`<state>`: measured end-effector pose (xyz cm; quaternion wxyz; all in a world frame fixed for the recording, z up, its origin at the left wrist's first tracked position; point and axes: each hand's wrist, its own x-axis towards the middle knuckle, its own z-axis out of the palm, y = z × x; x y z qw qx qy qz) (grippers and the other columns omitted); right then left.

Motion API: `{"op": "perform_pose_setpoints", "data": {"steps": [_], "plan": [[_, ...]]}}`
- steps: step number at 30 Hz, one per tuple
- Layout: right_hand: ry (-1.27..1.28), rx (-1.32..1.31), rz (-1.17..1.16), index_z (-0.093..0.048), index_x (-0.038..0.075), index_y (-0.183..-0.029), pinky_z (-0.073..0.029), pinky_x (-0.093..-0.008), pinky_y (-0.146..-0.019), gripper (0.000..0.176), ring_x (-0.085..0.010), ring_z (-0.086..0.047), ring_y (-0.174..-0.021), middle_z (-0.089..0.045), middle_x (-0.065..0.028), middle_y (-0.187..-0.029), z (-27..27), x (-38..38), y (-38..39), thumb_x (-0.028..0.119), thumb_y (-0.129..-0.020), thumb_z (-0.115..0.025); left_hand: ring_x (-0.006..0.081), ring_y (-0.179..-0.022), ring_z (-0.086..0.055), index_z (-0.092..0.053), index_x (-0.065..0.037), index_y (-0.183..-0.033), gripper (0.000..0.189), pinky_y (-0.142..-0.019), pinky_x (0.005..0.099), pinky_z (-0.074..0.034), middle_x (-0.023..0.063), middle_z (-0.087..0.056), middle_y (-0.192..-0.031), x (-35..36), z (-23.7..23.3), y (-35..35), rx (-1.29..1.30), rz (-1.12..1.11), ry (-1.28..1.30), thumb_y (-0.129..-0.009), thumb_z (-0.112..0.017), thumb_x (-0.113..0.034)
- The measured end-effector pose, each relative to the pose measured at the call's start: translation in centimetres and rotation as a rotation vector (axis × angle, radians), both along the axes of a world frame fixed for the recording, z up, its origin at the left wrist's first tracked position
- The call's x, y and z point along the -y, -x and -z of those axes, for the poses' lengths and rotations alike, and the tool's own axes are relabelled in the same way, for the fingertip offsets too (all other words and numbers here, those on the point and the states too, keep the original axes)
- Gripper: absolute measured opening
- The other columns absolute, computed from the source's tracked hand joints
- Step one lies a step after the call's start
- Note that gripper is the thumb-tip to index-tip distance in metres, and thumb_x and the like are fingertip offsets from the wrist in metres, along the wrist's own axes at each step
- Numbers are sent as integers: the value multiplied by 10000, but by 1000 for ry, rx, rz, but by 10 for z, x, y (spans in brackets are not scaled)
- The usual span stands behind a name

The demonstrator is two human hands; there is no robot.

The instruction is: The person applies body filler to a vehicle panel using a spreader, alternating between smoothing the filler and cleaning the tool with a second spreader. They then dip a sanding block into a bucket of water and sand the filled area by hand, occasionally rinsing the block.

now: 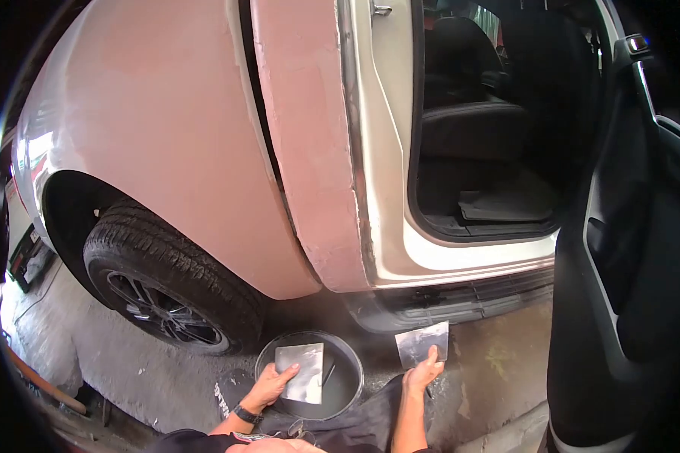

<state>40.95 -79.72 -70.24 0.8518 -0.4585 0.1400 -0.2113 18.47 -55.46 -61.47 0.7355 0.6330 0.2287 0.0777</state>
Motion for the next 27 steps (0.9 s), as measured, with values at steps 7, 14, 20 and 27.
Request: {"op": "perform_pose_setpoints", "data": {"steps": [7, 14, 20, 27], "plan": [[39, 19, 52, -616, -26, -1089, -517, -356, -859, 216, -191, -614, -944, -651, -94, -1052, -23, 0, 4, 150, -967, -636, 79, -899, -648, -659, 11, -1230, 376, -761, 258, -526, 32, -716, -1064, 27, -36, -48, 53, 190, 245, -1028, -626, -304], [725, 338, 20, -600, -64, -1301, -470, -344, -930, 384, -238, -602, -1016, -666, -172, -1075, -67, -40, 42, 190, -1016, -566, 109, -981, -678, -668, -28, -1217, 350, -882, 289, -545, 19, -719, -1109, 100, 5, -89, 180, 408, 749, -1016, -642, -313], [855, 84, 236, -615, -54, -1253, -533, -336, -874, 334, -236, -661, -1007, -685, -116, -1142, -58, 22, 5, 139, -981, -627, 303, -1122, -684, -512, 15, -1391, 463, -987, 417, -553, 172, -670, -1253, 78, -45, -65, 137, 691, 1027, -1050, -566, -293], [325, 254, -384, -673, -32, -1179, -503, -328, -918, 317, -189, -641, -1051, -693, -80, -1119, -99, 54, 46, -30, -877, -575, 162, -929, -707, -649, 23, -1155, 309, -818, 311, -585, 76, -715, -1051, 69, -44, -83, 286, 97, 700, -1037, -607, -260]]}}
